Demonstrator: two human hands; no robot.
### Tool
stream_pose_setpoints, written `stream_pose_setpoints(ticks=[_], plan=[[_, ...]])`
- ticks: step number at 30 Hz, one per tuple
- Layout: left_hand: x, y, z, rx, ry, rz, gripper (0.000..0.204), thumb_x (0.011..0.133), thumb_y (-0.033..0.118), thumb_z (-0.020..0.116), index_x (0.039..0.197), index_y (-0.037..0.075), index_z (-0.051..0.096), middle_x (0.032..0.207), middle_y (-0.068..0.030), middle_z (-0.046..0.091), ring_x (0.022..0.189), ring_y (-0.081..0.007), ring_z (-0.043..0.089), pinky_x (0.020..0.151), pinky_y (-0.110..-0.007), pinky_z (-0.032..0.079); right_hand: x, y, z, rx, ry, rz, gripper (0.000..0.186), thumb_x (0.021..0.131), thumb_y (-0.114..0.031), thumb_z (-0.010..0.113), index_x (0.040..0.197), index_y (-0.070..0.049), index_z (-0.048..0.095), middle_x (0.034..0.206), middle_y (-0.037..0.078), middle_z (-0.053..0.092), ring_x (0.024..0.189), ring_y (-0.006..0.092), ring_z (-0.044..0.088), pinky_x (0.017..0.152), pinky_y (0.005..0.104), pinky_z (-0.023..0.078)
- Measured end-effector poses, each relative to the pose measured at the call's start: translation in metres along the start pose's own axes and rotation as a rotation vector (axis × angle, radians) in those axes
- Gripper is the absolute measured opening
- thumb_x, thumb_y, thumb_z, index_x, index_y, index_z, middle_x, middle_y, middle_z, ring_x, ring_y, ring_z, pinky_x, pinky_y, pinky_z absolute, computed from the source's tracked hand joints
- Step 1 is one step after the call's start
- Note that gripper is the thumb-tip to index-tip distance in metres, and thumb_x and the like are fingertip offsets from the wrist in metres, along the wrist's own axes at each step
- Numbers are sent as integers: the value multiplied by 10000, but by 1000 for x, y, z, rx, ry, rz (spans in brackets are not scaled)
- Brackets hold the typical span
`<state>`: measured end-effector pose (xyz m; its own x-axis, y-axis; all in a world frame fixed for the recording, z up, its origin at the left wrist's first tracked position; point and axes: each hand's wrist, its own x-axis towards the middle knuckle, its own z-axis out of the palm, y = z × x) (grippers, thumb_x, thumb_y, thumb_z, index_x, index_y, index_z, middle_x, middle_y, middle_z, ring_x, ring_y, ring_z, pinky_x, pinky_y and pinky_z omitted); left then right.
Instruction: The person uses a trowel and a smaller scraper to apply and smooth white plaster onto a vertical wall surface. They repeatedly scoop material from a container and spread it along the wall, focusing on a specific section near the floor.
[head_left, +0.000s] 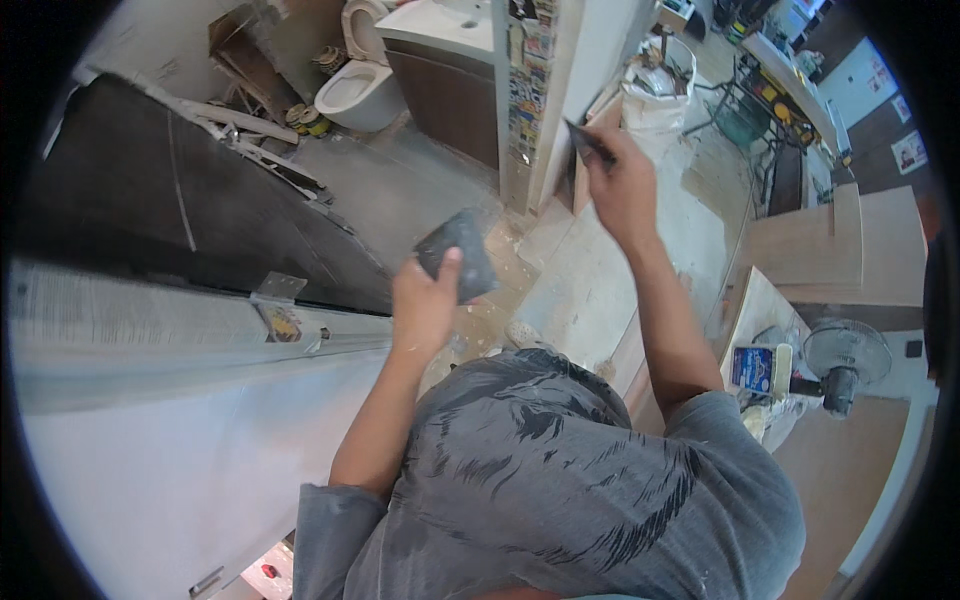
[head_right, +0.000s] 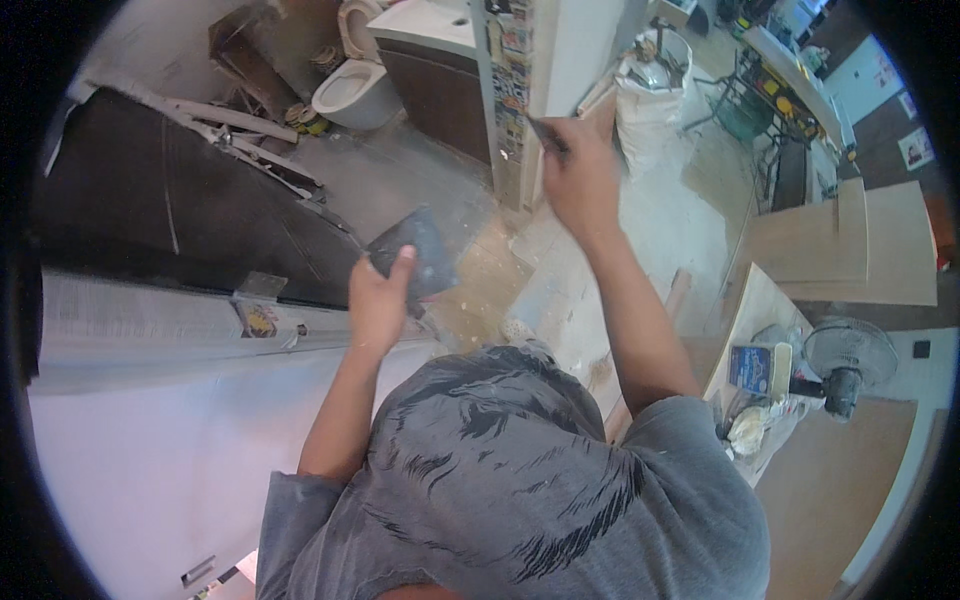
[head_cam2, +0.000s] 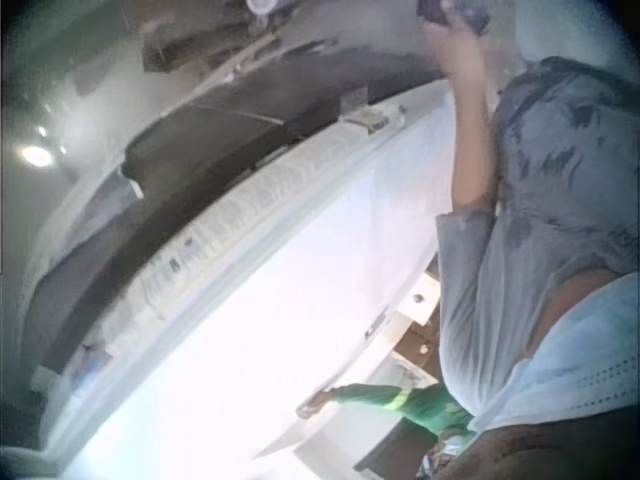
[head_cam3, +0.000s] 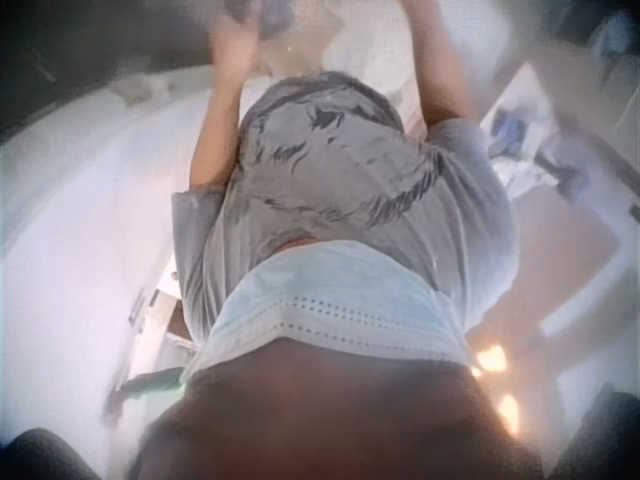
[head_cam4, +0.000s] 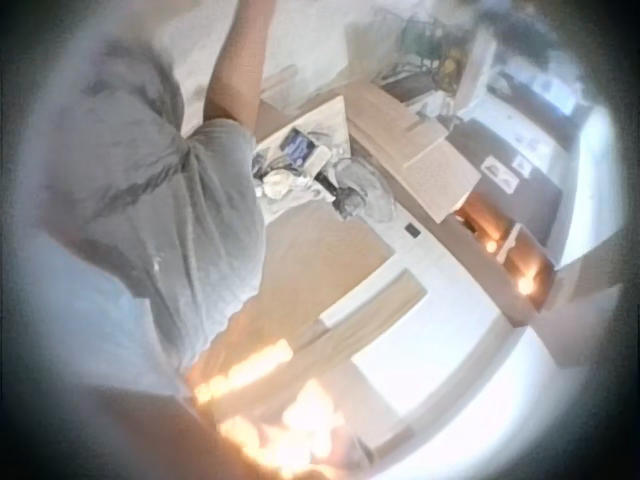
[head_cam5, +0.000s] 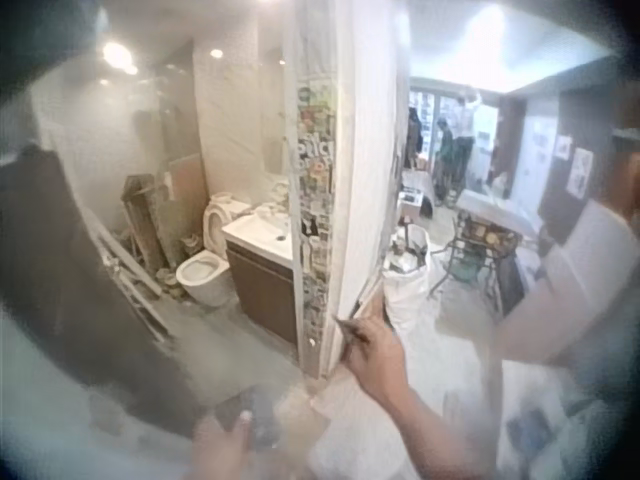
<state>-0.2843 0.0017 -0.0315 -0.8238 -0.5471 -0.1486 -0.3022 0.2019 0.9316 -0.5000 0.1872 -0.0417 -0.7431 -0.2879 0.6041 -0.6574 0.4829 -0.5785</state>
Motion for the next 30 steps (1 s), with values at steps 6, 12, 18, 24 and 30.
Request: stream_pose_setpoints(ticks=[6,12,18,24,30], plan=[[-5,-42,12,-340,13,-269,297,994,223,680,1164,-14,625,1005,-98,704,823,-213,721,618,-358,608,-34,106,-33,751,-58,862,342,978,-247,714,1194,18,692,1050,65,717,917,126,648,813,288,506],[-5,-6,58,-695,-142,-624,237,979,195,691,1152,44,635,969,-82,713,794,-176,719,503,-290,551,-75,109,-17,1309,114,1334,377,989,-533,657,1071,-167,692,875,-34,661,764,93,608,633,277,476],[1,49,116,-825,-352,-668,219,999,235,677,1094,39,658,876,-55,719,619,-120,678,423,-201,504,-75,50,3,1721,-341,1362,548,1013,-560,593,1311,-102,632,1192,54,695,1059,211,663,958,424,529],[-5,39,96,-1104,-459,-534,192,1002,230,683,1089,58,674,909,-39,743,716,-117,718,468,-215,517,-120,72,-53,1239,-865,926,456,990,-415,686,1251,-44,639,1102,86,703,953,195,680,848,375,546],[-82,32,97,-869,-97,-345,234,983,179,692,1186,78,633,1083,-40,718,929,-165,711,684,-322,592,-155,57,-103,1363,-76,920,355,984,-189,692,1289,-37,593,1044,62,678,885,136,666,753,310,557]])
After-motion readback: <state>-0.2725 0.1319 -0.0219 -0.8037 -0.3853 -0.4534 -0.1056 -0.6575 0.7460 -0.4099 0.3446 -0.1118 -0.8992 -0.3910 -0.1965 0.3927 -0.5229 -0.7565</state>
